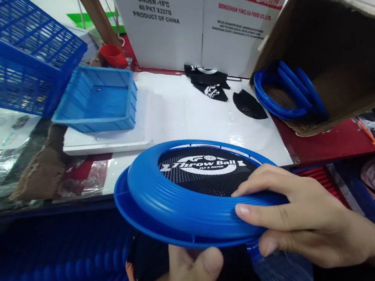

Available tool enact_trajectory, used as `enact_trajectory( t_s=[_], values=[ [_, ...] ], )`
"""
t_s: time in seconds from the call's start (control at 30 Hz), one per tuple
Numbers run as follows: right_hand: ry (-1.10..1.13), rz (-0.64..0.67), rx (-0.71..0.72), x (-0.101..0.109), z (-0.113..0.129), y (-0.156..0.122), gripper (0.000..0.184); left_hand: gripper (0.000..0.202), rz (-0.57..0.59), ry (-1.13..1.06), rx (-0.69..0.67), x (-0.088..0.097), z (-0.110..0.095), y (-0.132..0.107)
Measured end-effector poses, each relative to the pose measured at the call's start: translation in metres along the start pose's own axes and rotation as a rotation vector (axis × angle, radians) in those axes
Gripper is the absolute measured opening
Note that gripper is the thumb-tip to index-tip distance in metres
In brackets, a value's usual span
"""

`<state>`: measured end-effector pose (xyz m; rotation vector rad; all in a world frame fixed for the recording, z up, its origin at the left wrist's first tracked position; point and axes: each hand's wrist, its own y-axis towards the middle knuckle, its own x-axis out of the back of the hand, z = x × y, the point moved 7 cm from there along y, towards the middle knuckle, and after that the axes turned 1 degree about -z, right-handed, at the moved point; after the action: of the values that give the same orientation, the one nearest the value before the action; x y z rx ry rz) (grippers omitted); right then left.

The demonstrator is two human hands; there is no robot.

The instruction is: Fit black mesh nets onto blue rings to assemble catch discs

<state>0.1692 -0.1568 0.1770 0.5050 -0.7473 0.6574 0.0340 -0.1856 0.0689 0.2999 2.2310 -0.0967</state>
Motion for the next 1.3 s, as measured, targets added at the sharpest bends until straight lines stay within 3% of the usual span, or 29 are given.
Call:
enact_trajectory(
  t_s=[0.23, 0.4, 0.7, 0.97, 1.3],
  values=[
    [0.043, -0.047, 0.017, -0.003, -0.003, 0.001, 0.049, 0.053, 0.006, -0.125, -0.114, -0.002, 0.004, 0.002],
    [0.038, -0.065, 0.036, -0.005, -0.004, -0.001, 0.052, 0.055, 0.002, -0.126, -0.121, -0.003, 0.001, 0.003],
    [0.076, -0.061, 0.014, -0.008, -0.003, -0.003, 0.049, 0.058, -0.068, -0.113, -0.104, 0.012, 0.012, -0.005],
    [0.106, -0.081, -0.014, -0.006, -0.002, -0.004, 0.047, 0.064, -0.128, -0.15, -0.11, 0.007, 0.009, 0.0],
    [0.086, -0.088, -0.021, -0.004, 0.0, -0.005, 0.045, 0.059, -0.099, -0.138, -0.142, 0.012, 0.012, -0.005]
  ],
)
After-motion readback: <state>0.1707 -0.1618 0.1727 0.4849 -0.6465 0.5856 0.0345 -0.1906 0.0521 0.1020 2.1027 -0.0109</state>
